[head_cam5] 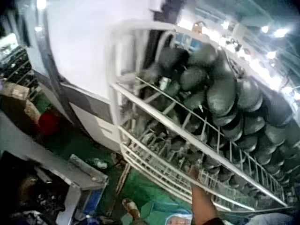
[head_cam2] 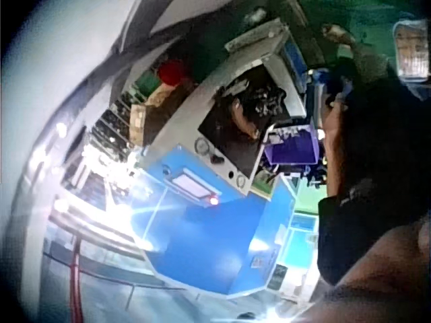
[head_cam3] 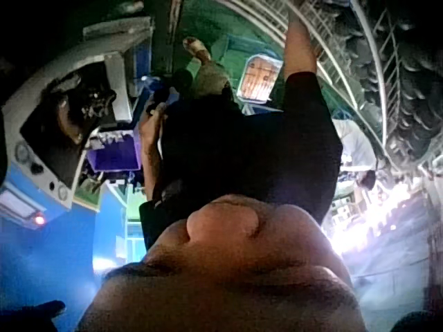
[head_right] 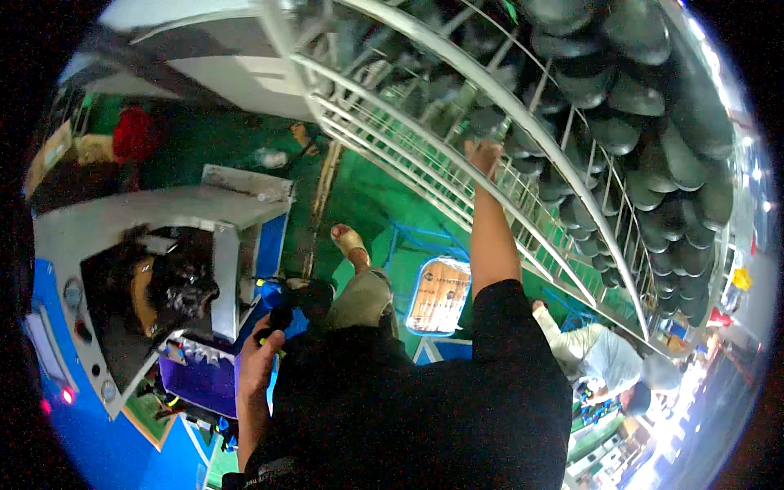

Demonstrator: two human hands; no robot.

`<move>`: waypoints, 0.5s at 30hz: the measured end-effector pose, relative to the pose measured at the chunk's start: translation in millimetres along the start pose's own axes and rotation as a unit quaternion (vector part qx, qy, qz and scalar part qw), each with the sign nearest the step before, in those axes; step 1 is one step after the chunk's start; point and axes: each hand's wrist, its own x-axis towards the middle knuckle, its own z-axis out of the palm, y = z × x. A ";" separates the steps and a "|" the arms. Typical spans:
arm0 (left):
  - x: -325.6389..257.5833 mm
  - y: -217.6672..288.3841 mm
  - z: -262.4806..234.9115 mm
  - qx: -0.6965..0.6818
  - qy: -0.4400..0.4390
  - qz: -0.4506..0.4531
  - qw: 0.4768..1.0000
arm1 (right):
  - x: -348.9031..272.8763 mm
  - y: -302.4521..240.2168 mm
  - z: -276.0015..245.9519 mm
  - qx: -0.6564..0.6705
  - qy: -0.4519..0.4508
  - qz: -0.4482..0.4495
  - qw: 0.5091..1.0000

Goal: The person repeatedly picks up a shoe upper and a sole, inserts the sole into the upper, and places the assembled shoe onto a nearby rack. The process is repeated multiple times in a factory setting.

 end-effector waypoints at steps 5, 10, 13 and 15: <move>-74.7 -94.2 -116.3 -0.167 0.126 0.077 0.975 | -84.2 -55.1 21.1 -0.257 0.004 0.006 0.966; -198.8 -245.7 -188.2 -0.440 0.316 0.195 0.818 | -281.0 -197.7 48.3 0.080 -0.139 -0.193 0.968; -217.4 -270.7 -199.9 -0.525 0.406 0.255 0.703 | -398.2 -283.6 53.4 0.228 -0.418 -0.336 0.812; -190.6 -312.9 -216.5 -0.457 0.444 0.311 0.706 | -481.7 -368.3 7.2 0.191 -0.582 -0.323 0.721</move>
